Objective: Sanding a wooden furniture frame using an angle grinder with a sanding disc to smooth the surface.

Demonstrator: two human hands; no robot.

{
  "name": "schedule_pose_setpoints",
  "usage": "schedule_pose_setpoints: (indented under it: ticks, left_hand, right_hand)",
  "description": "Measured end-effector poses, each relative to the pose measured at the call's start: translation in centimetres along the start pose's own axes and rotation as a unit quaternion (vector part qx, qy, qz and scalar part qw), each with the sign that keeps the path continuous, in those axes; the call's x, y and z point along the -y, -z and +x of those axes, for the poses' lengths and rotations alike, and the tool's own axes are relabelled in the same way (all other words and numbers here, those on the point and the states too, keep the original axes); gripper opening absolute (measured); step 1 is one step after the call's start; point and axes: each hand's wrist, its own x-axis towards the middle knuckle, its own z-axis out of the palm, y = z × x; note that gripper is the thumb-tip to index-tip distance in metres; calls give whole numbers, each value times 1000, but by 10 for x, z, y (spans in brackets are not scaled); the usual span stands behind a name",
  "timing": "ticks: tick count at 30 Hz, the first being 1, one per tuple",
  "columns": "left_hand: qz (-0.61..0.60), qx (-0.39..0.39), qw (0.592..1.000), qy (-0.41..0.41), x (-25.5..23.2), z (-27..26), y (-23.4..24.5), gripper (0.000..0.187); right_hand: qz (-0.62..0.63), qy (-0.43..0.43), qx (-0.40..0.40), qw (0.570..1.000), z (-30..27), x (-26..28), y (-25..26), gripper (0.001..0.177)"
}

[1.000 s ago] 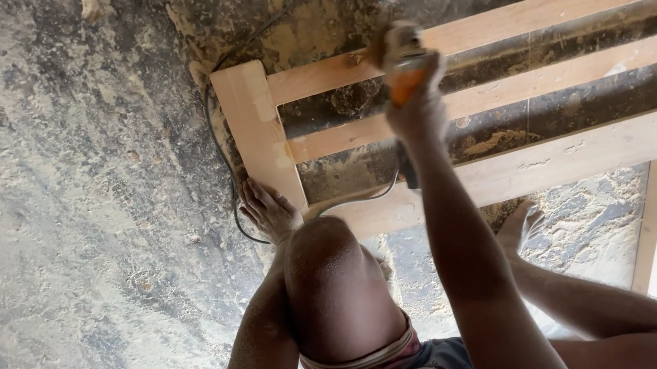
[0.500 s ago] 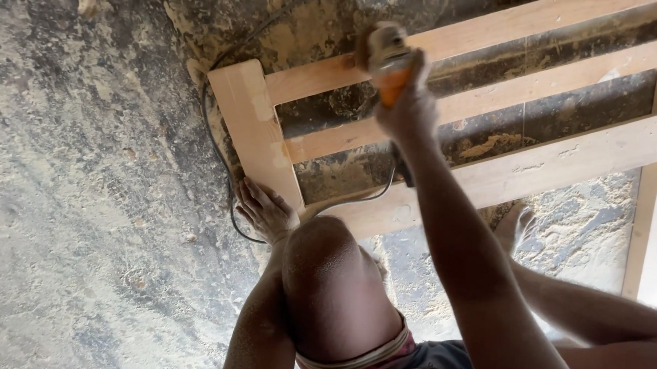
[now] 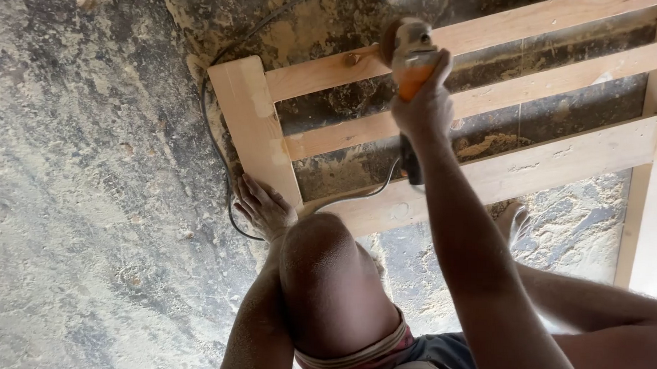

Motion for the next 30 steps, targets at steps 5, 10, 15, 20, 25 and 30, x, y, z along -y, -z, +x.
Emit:
schedule_pose_setpoints:
  ticks: [5,10,15,20,25,30]
  left_hand:
    - [-62,80,993,56,-8,0,10,58]
    - [-62,86,993,56,-5,-1,13,58]
    - [-56,95,992,59,-6,0,12,58]
    - [-60,86,993,62,-5,-4,11,58]
    - [-56,78,994,53,-6,-2,11,58]
    - [-74,84,992,65,-13,1,21,58]
  right_hand:
    - [41,103,85,990,-37,58,-1,91]
    - [46,62,129,989,-28,44,14,87]
    - [46,20,51,997,-10,15,11,100]
    - [47,71,52,995,-35,55,-26,104]
    - [62,110,60,990,-58,114,-51,102]
    - [-22,164,151,975,-70,128,-72,116]
